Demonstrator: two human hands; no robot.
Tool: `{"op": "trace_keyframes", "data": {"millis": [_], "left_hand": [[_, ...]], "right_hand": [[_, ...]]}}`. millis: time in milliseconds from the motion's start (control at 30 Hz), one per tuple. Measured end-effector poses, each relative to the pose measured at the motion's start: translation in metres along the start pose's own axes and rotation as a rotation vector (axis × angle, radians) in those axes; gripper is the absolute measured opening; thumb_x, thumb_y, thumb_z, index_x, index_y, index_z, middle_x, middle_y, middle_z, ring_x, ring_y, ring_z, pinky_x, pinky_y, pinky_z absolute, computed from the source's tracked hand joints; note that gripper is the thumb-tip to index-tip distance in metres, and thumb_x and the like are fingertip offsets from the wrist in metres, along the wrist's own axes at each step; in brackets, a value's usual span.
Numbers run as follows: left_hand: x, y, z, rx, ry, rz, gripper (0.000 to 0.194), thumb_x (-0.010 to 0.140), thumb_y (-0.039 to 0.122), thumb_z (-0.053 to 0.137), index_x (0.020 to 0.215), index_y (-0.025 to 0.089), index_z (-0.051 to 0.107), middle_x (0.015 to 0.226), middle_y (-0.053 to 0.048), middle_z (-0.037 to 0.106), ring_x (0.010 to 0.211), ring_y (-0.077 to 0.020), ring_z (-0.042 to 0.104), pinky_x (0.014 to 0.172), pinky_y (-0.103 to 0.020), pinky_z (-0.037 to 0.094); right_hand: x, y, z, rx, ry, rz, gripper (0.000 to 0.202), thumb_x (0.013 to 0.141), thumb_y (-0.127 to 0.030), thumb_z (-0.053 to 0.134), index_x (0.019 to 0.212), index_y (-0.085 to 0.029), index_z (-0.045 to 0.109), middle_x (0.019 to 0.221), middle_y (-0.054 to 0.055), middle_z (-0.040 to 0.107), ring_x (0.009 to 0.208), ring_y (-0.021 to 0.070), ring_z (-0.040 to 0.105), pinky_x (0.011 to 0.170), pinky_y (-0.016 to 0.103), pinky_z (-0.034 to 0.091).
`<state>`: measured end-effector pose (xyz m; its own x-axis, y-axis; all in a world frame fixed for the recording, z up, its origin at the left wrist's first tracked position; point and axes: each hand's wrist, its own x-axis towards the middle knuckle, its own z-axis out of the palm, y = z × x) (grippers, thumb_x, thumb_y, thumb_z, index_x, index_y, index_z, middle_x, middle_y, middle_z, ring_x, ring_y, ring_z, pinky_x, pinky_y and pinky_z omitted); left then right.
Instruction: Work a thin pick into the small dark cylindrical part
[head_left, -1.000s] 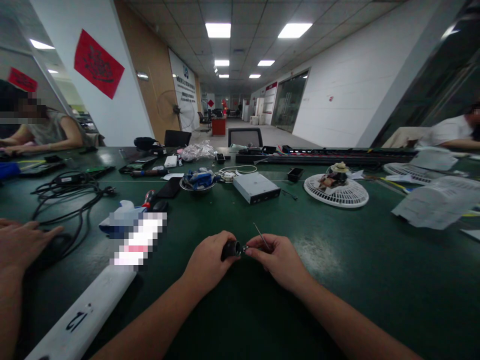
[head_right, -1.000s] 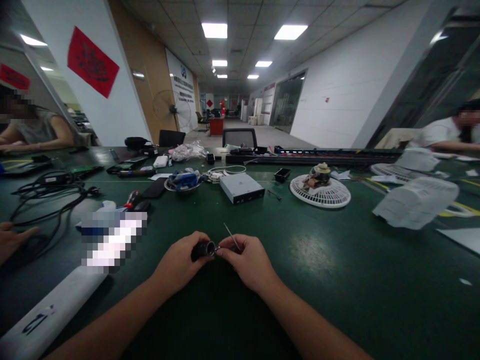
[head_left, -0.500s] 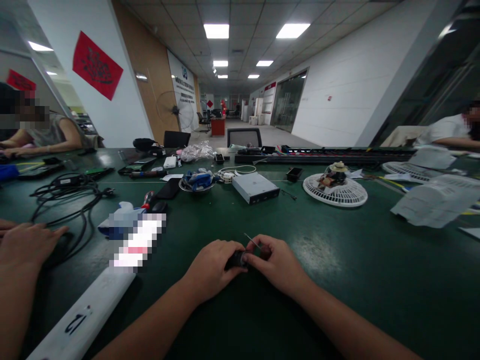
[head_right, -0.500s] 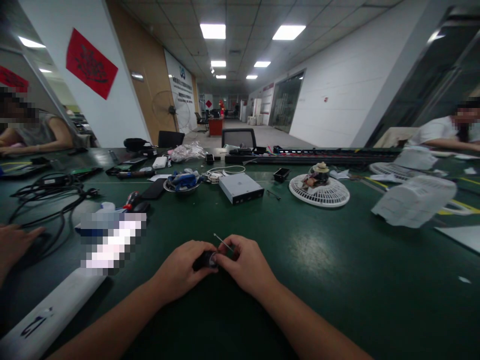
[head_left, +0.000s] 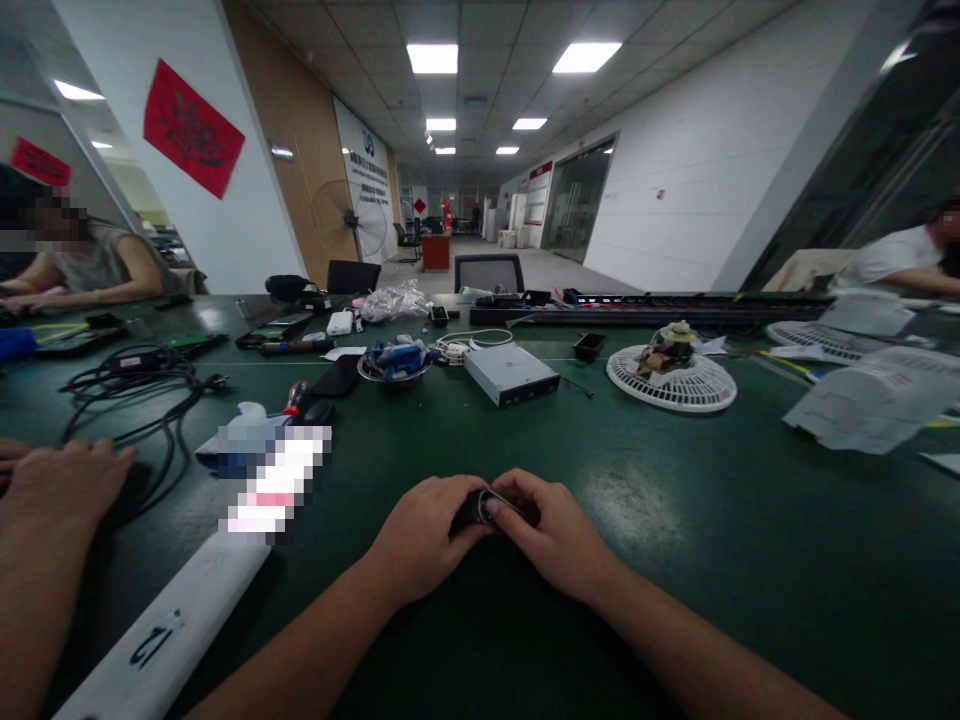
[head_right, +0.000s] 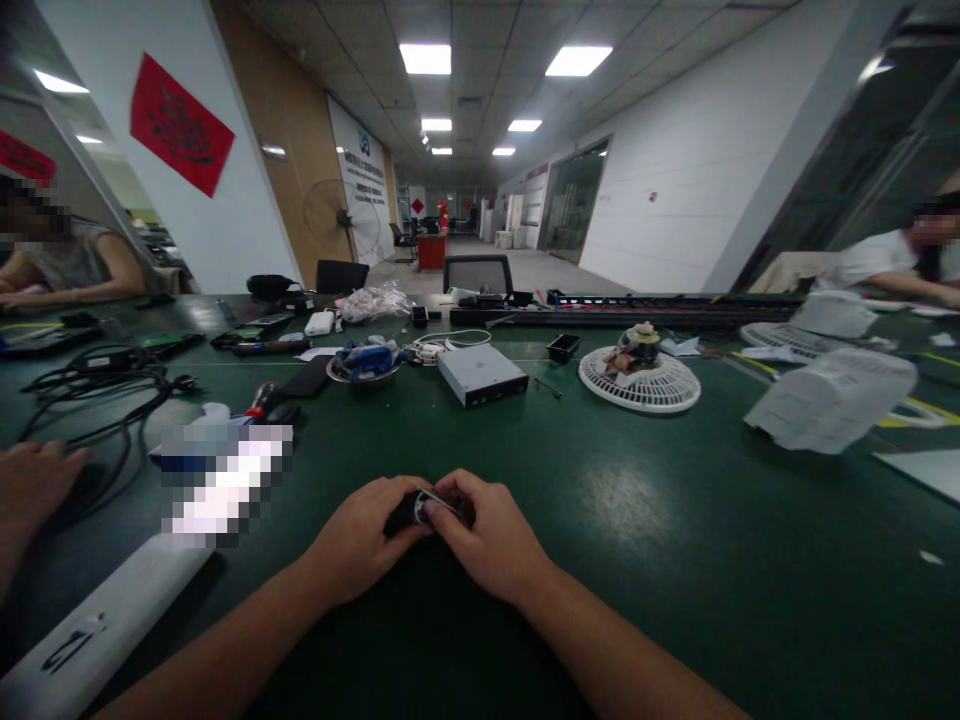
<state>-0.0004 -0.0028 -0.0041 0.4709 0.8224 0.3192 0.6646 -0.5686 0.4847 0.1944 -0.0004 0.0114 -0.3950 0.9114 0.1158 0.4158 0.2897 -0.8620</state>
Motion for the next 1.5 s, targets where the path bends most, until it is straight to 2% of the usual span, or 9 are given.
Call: {"op": "trace_keyframes", "data": {"millis": [233,400,533,733,867,1000,1133,1300,1500], "left_hand": [[0.000,0.001,-0.004,-0.049,-0.024,0.071,0.026,0.088,0.018,0.064,0.112,0.024,0.056,0.107,-0.002,0.066,0.096,-0.0204,0.060,0.085,-0.035,0.046],[0.002,0.002,-0.004,-0.016,-0.037,0.160,0.029,0.084,0.013,0.068,0.109,0.021,0.056,0.107,-0.002,0.066,0.096,-0.0201,0.060,0.085,-0.034,0.045],[0.001,0.003,-0.005,-0.008,-0.061,0.165,0.025,0.085,0.017,0.068,0.107,0.021,0.056,0.104,-0.003,0.067,0.093,-0.0199,0.060,0.083,-0.034,0.045],[0.001,0.006,-0.007,-0.010,-0.082,0.099,0.028,0.085,0.018,0.068,0.110,0.022,0.058,0.108,-0.002,0.067,0.096,-0.0204,0.061,0.086,-0.035,0.045],[0.002,0.003,-0.005,-0.005,-0.027,0.011,0.026,0.085,0.018,0.067,0.109,0.023,0.059,0.107,-0.002,0.067,0.098,-0.0214,0.061,0.087,-0.037,0.046],[0.004,-0.001,-0.005,-0.004,0.060,-0.134,0.026,0.083,0.021,0.069,0.108,0.023,0.060,0.105,-0.003,0.067,0.095,-0.0226,0.061,0.085,-0.038,0.048],[0.004,-0.005,-0.005,-0.042,0.104,-0.194,0.024,0.084,0.022,0.068,0.106,0.023,0.060,0.102,-0.003,0.067,0.093,-0.0223,0.062,0.083,-0.038,0.048],[0.002,-0.006,-0.004,-0.002,0.041,-0.134,0.030,0.082,0.023,0.070,0.111,0.024,0.061,0.107,-0.002,0.067,0.097,-0.0227,0.061,0.087,-0.039,0.047],[0.002,-0.003,-0.004,0.014,0.009,-0.133,0.030,0.082,0.020,0.069,0.111,0.024,0.062,0.104,-0.002,0.068,0.094,-0.0220,0.061,0.085,-0.037,0.047]], "right_hand": [[0.004,0.012,0.003,0.251,-0.060,0.066,0.020,0.082,-0.036,0.068,0.091,-0.018,0.063,0.083,0.001,0.067,0.074,0.0145,0.061,0.065,0.026,0.046],[0.007,0.012,-0.001,0.368,-0.130,0.115,0.020,0.074,-0.026,0.075,0.082,-0.017,0.059,0.077,-0.001,0.063,0.070,0.0128,0.059,0.062,0.024,0.044],[0.009,0.012,-0.003,0.390,-0.152,0.113,0.019,0.074,-0.022,0.073,0.079,-0.017,0.056,0.071,-0.003,0.060,0.064,0.0108,0.055,0.057,0.023,0.041],[0.005,0.004,0.001,0.175,-0.081,0.100,0.009,0.080,-0.023,0.065,0.083,-0.018,0.059,0.078,-0.001,0.064,0.070,0.0133,0.059,0.061,0.024,0.044],[0.003,0.001,-0.002,-0.006,0.008,0.021,0.015,0.087,-0.026,0.057,0.100,-0.019,0.058,0.084,0.001,0.065,0.068,0.0131,0.058,0.059,0.025,0.043],[0.003,0.004,-0.015,-0.215,0.115,-0.056,0.013,0.090,-0.022,0.052,0.097,-0.019,0.061,0.081,0.001,0.064,0.066,0.0133,0.056,0.060,0.027,0.042],[0.003,0.008,-0.025,-0.327,0.077,-0.152,0.014,0.088,-0.021,0.055,0.095,-0.021,0.067,0.085,0.002,0.065,0.071,0.0138,0.058,0.064,0.028,0.045],[0.002,0.009,-0.023,-0.434,0.035,-0.188,0.017,0.084,-0.018,0.057,0.092,-0.023,0.071,0.088,0.002,0.066,0.074,0.0147,0.060,0.066,0.028,0.045],[0.001,0.005,-0.017,-0.325,0.019,-0.144,0.017,0.083,-0.017,0.058,0.088,-0.022,0.073,0.085,0.002,0.067,0.072,0.0142,0.060,0.065,0.028,0.046]]}}
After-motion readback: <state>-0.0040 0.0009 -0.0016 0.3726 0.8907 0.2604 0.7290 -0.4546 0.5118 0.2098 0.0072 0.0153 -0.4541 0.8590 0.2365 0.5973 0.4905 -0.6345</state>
